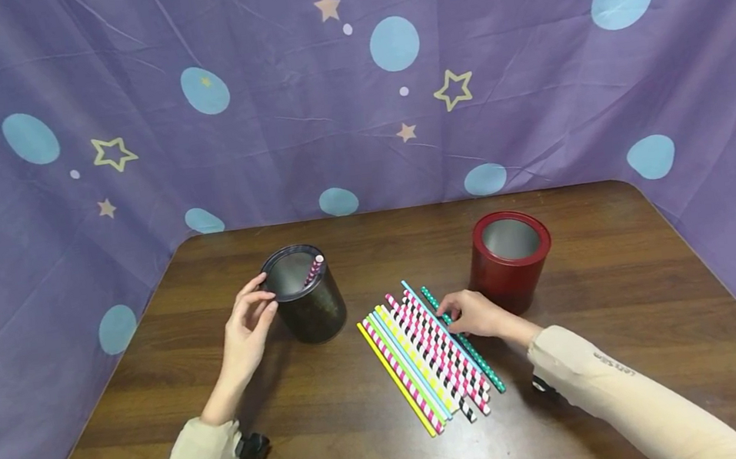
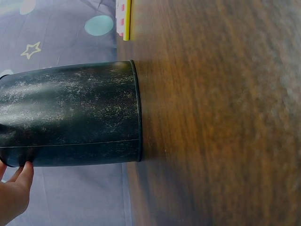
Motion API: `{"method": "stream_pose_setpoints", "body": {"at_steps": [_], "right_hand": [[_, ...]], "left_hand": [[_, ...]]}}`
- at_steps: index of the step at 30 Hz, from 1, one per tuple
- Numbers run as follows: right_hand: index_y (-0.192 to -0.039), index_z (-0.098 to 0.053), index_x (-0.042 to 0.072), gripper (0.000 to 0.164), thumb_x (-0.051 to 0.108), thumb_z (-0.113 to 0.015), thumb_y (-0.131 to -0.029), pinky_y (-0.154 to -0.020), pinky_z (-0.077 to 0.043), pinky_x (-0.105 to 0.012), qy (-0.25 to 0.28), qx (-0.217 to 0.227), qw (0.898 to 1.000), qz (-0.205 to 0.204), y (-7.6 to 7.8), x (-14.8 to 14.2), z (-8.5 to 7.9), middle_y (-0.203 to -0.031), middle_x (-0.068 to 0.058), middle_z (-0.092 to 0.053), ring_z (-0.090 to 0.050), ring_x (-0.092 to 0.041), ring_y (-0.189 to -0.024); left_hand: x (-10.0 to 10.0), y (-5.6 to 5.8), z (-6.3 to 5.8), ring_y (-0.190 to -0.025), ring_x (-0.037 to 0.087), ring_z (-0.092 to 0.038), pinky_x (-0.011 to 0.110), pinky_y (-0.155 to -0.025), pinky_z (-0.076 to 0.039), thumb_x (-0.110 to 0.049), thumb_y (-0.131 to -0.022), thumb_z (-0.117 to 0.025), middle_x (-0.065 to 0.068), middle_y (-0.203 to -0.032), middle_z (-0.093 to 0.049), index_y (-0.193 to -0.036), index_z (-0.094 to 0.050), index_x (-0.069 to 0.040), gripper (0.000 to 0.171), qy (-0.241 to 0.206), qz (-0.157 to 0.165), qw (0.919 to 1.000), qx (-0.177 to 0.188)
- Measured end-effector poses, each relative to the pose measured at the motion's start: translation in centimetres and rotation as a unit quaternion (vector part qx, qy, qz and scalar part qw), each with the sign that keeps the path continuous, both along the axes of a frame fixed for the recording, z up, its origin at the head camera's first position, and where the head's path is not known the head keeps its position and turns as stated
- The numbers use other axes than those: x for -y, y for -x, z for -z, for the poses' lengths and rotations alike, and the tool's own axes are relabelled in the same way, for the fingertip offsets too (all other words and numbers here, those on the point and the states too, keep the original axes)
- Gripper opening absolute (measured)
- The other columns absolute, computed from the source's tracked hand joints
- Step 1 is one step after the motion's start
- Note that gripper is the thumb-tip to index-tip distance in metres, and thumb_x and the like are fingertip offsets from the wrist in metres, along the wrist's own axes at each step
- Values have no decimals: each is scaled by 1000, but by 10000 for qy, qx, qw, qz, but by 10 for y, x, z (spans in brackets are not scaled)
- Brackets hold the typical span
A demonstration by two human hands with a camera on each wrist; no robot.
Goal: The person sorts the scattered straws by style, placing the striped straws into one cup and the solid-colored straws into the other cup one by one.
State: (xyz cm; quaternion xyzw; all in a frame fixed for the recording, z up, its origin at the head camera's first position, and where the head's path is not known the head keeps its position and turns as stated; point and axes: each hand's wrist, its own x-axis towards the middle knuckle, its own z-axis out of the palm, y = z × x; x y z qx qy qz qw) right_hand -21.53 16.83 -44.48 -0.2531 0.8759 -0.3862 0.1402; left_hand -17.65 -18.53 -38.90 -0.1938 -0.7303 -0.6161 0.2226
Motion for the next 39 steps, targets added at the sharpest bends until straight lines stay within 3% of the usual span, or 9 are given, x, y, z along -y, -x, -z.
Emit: {"method": "stream_pose_setpoints", "body": {"at_steps": [19,27,39], "right_hand": [[-99,-60,-1,22,0,-62,-77,-46,-44,-25,-94,-26,9988,478,-3,2,1,-68,-3,-56,-50,-12,-53],[-97,-60,-1,22,1,-63,-76,-51,-44,-24,-62,-209,9984,527,-6,3,-1,-73,-4,-58,-51,-12,-61],[-99,-60,-1,22,-2,-61,-77,-50,-44,-23,330,-314,9975,548,-9,3,-6,-77,-6,-59,-51,-14,-64]], "left_hand": [[0,-1,-1,-120,36,-34,28,-100,-33,14,-82,-50,32,-126,-36,-95,-48,17,14,25,7,10000,15],[0,-1,0,-121,34,-34,27,-99,-34,14,-82,-50,34,-125,-36,-95,-48,17,14,29,16,10000,-16],[0,0,1,-120,38,-34,24,-98,-34,14,-82,-50,32,-126,-37,-95,-49,17,14,61,1,10000,-67]]}}
